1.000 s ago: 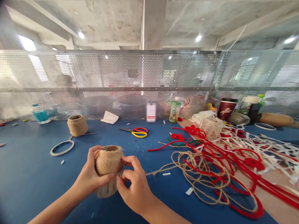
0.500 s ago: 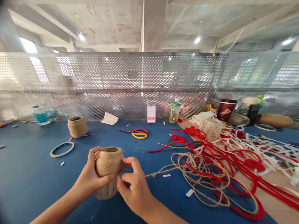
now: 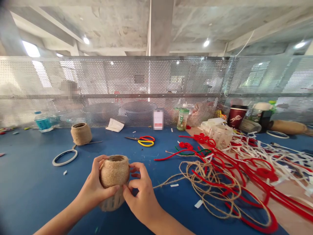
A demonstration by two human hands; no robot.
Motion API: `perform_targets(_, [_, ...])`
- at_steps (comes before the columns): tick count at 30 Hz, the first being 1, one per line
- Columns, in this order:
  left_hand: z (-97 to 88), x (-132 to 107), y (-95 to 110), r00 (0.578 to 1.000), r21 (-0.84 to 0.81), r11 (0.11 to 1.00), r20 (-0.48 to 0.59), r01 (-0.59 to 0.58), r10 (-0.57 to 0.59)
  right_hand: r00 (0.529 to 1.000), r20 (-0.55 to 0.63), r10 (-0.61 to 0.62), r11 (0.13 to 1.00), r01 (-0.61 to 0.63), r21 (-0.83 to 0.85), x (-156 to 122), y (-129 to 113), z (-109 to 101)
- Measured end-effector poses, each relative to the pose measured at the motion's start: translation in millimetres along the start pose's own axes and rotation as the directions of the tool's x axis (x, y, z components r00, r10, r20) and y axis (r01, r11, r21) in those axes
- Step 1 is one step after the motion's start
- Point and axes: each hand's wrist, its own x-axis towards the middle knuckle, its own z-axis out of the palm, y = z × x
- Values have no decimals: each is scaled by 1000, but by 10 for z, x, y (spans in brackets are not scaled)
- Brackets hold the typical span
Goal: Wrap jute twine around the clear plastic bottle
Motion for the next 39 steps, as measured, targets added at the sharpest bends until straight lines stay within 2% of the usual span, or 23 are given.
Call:
perform_targets(7, [-11, 15, -7, 1000, 9, 1000, -17, -24, 24, 970, 78, 230, 941, -242, 236, 46, 121, 13])
perform_targets(11, [-25, 16, -5, 1000, -10, 1000, 16, -7, 7, 955, 146, 260, 884, -296, 362, 63, 133, 16])
perform_targets(14, [-33, 12, 13, 999, -43, 999, 36, 3, -1, 947, 167, 276, 869, -320, 377, 61, 121, 5])
perform_targets(19, [-31, 17, 7, 998, -97, 995, 64, -12, 18, 947, 162, 276, 886, -316, 339, 50, 114, 0])
perform_targets(25, [-28, 19, -50, 994, -171, 985, 112, 7, 12, 963, 100, 251, 921, -270, 283, 41, 61, -33])
perform_targets(39, [-13, 16, -92, 992, -138, 990, 121, -5, 22, 966, 87, 242, 940, -255, 228, 29, 48, -33])
